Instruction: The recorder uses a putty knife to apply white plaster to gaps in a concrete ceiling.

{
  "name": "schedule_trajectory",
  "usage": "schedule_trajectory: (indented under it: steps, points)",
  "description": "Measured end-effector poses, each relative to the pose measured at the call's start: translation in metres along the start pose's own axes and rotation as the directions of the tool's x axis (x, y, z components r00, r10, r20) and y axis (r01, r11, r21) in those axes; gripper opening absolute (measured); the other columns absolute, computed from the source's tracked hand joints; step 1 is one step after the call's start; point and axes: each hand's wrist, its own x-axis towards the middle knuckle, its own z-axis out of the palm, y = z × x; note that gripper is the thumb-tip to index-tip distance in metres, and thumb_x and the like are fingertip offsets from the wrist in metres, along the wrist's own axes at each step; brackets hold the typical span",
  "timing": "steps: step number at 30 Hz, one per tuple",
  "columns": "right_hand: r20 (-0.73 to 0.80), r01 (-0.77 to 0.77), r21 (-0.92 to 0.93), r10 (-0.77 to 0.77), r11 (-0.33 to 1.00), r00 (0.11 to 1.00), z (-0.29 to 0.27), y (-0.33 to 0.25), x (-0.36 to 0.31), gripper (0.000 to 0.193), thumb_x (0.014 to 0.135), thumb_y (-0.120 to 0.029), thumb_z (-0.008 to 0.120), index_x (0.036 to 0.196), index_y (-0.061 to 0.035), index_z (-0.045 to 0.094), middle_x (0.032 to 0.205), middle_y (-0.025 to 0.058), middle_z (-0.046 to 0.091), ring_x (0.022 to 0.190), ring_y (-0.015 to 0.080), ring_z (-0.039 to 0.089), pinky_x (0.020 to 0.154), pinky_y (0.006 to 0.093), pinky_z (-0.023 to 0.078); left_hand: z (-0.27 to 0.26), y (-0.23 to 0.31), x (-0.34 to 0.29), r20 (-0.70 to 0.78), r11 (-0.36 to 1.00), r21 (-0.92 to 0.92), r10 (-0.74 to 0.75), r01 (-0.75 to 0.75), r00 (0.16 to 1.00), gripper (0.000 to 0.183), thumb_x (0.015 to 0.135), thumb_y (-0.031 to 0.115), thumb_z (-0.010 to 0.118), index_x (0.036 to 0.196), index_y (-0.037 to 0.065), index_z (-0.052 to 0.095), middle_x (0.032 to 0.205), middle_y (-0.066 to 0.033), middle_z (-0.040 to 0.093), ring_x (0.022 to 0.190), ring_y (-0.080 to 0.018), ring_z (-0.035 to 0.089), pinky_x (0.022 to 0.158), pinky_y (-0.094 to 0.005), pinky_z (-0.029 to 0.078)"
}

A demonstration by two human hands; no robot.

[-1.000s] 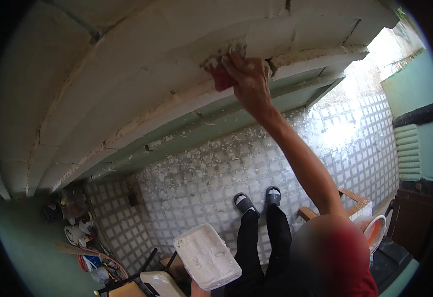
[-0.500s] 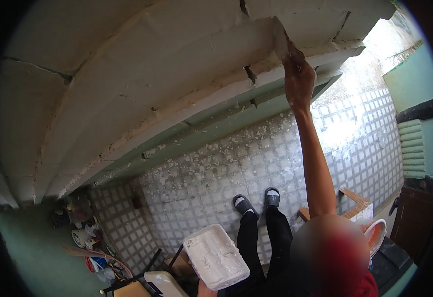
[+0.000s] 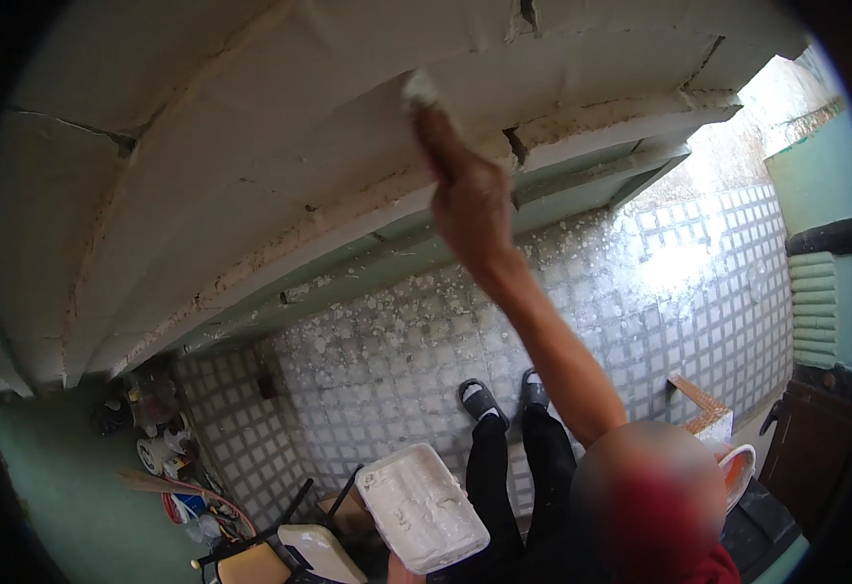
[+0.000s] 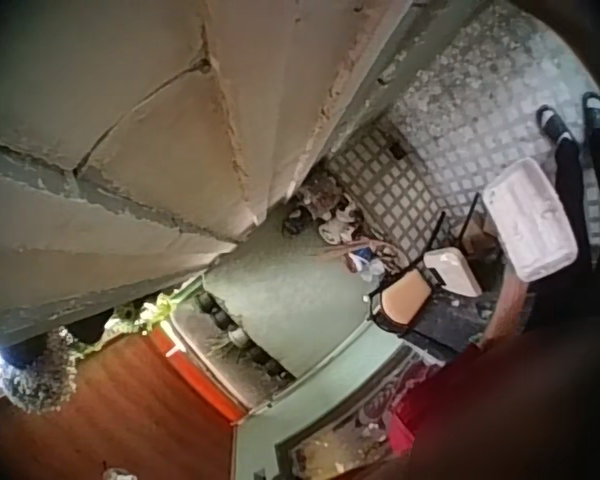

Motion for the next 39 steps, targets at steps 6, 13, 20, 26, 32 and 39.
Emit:
schedule_trajectory:
  steps: [6,13,20,26,32,39]
  points:
    - [0.173,-0.143,0.188,0.111,0.972,0.979,0.011,-0.044,-0.005,0.05,0.094,0.009,0.051,0.137,-0.015,0.059,0.134,0.0097,0.062,0.12,0.0263,0.062,0.098,0.035,0.057,0.003,-0.005,-0.001,0.047,0.999,-0.032,-0.02,0.022,0.999,0.082,0.092,0.062,0.054,0.151,0.009,0.036,0.135,-0.0294,0.049,0.121,-0.0484,0.054,0.093,-0.0658,0.051]
    - [-0.243,-0.262,-0.088,0.235,0.961,0.941,-0.066,0.034,0.016,0.055,0.09,0.007,0.054,0.138,-0.0184,0.061,0.092,0.0133,0.075,0.045,0.0166,0.056,0.047,0.0355,0.047,-0.01,0.001,-0.005,0.103,0.999,0.022,-0.052,0.05,0.993,0.081,0.093,0.061,0.054,0.151,0.008,0.035,0.136,-0.03,0.048,0.121,-0.0481,0.054,0.094,-0.0671,0.05]
    - [-0.243,-0.06,-0.085,0.037,0.995,0.969,-0.031,0.018,0.026,0.047,0.094,0.007,0.051,0.135,-0.0133,0.063,0.115,0.009,0.074,0.055,0.0088,0.06,0.052,0.0258,0.055,-0.014,0.024,-0.011,0.115,0.998,0.048,-0.033,0.027,0.993,0.093,0.083,0.066,0.062,0.152,0.009,0.035,0.138,-0.0306,0.046,0.122,-0.0502,0.053,0.095,-0.0699,0.047]
    - [-0.036,-0.122,0.104,0.126,0.987,0.991,0.017,-0.062,0.007,0.046,0.093,0.005,0.055,0.136,-0.012,0.061,0.124,0.0103,0.069,0.092,0.0177,0.073,0.074,0.0292,0.063,-0.022,0.035,-0.017,0.181,1.0,-0.007,-0.013,0.015,0.983,0.107,0.072,0.07,0.072,0.153,0.01,0.033,0.139,-0.0316,0.045,0.122,-0.0528,0.052,0.094,-0.0711,0.047]
    - [0.064,-0.012,0.111,0.005,0.994,0.998,0.037,-0.087,-0.002,0.05,0.087,0.01,0.052,0.134,-0.0065,0.058,0.124,0.0128,0.067,0.094,0.0297,0.07,0.071,0.0373,0.06,-0.014,0.031,-0.021,0.193,0.997,-0.053,-0.036,0.047,0.981,0.117,0.063,0.071,0.079,0.153,0.012,0.032,0.14,-0.0326,0.043,0.121,-0.0549,0.052,0.094,-0.0716,0.047]
    - [-0.272,-0.268,-0.192,0.211,0.944,0.939,-0.06,0.002,0.033,0.047,0.093,0.004,0.052,0.135,-0.0148,0.062,0.107,0.0146,0.073,0.063,0.0233,0.07,0.059,0.0377,0.056,-0.011,0.029,-0.024,0.161,1.0,-0.002,-0.012,0.013,0.987,0.099,0.078,0.068,0.066,0.152,0.01,0.034,0.137,-0.0316,0.046,0.118,-0.0521,0.055,0.095,-0.0689,0.047]
